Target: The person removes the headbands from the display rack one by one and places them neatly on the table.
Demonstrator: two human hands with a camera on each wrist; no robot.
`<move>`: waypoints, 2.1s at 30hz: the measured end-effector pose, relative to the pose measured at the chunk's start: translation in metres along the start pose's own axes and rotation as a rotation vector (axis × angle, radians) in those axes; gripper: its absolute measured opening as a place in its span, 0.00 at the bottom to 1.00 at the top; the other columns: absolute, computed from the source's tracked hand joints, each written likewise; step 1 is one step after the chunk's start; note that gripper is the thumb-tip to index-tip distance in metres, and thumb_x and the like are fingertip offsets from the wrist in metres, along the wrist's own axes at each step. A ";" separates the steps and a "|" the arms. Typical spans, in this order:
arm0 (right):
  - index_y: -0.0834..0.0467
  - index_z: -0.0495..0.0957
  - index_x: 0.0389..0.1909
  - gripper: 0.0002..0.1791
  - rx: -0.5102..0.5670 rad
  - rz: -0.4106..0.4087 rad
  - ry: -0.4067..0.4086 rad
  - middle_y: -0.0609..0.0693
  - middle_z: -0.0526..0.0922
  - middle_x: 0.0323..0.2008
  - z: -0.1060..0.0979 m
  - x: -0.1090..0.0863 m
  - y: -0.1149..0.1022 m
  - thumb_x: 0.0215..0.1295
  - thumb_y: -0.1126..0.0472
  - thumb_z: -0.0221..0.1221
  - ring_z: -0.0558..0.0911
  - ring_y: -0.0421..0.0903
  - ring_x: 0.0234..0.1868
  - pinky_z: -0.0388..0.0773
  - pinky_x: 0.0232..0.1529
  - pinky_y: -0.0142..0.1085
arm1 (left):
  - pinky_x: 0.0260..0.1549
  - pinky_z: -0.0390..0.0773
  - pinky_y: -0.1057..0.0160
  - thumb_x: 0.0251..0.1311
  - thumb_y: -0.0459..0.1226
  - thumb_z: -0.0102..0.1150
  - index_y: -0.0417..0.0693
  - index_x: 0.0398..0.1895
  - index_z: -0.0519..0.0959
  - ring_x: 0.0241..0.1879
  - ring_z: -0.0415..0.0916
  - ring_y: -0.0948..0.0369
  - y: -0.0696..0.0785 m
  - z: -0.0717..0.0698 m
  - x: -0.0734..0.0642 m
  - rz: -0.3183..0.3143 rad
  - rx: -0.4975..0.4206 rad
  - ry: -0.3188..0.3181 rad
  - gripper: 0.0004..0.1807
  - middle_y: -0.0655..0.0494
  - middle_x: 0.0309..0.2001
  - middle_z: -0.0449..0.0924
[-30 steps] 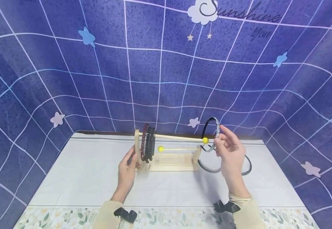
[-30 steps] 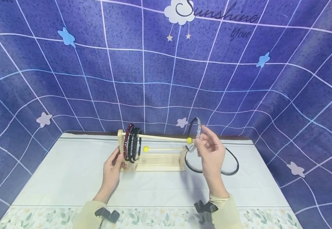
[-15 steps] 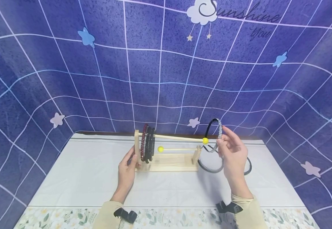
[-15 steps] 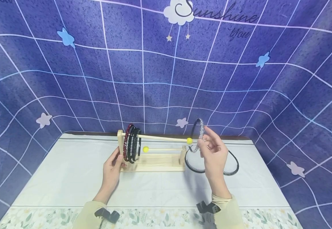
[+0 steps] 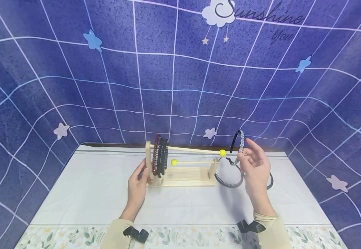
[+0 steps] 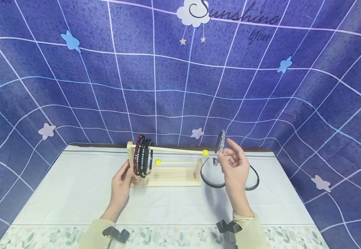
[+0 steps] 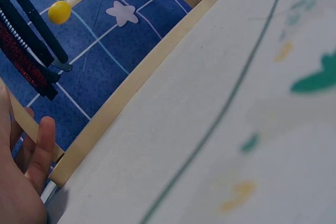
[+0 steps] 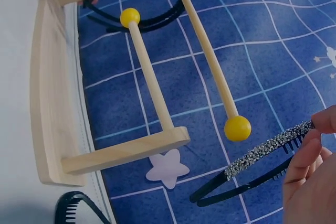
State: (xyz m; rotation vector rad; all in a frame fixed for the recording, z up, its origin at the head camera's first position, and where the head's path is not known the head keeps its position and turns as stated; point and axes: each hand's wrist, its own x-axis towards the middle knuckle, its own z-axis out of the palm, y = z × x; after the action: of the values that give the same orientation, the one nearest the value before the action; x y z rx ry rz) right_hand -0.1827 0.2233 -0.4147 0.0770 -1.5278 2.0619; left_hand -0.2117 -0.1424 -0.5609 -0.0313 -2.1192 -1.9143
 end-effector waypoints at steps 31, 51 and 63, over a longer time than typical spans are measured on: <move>0.61 0.83 0.66 0.24 -0.114 0.203 0.067 0.46 0.83 0.42 -0.017 -0.003 0.003 0.74 0.81 0.60 0.81 0.37 0.25 0.76 0.21 0.23 | 0.49 0.88 0.74 0.89 0.44 0.53 0.46 0.84 0.70 0.71 0.76 0.47 0.000 0.002 0.000 0.047 0.012 0.031 0.28 0.41 0.77 0.76; 0.67 0.84 0.64 0.22 -0.280 0.194 0.098 0.44 0.85 0.39 -0.039 -0.003 0.007 0.72 0.80 0.63 0.82 0.38 0.27 0.77 0.21 0.25 | 0.48 0.89 0.73 0.89 0.45 0.52 0.50 0.85 0.69 0.62 0.77 0.72 0.000 0.001 0.000 0.021 0.009 0.009 0.28 0.49 0.81 0.72; 0.63 0.85 0.65 0.22 -0.345 0.217 0.110 0.43 0.85 0.39 -0.055 -0.001 0.011 0.73 0.78 0.63 0.81 0.37 0.30 0.78 0.24 0.24 | 0.53 0.86 0.75 0.88 0.47 0.53 0.49 0.85 0.69 0.76 0.71 0.50 0.000 0.000 -0.001 0.005 0.009 0.008 0.29 0.46 0.79 0.74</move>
State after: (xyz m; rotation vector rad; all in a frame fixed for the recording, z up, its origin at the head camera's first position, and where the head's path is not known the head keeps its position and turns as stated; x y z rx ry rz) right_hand -0.1722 0.2703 -0.4440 -0.3406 -1.8644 1.8917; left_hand -0.2104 -0.1425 -0.5612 -0.0268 -2.1202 -1.8992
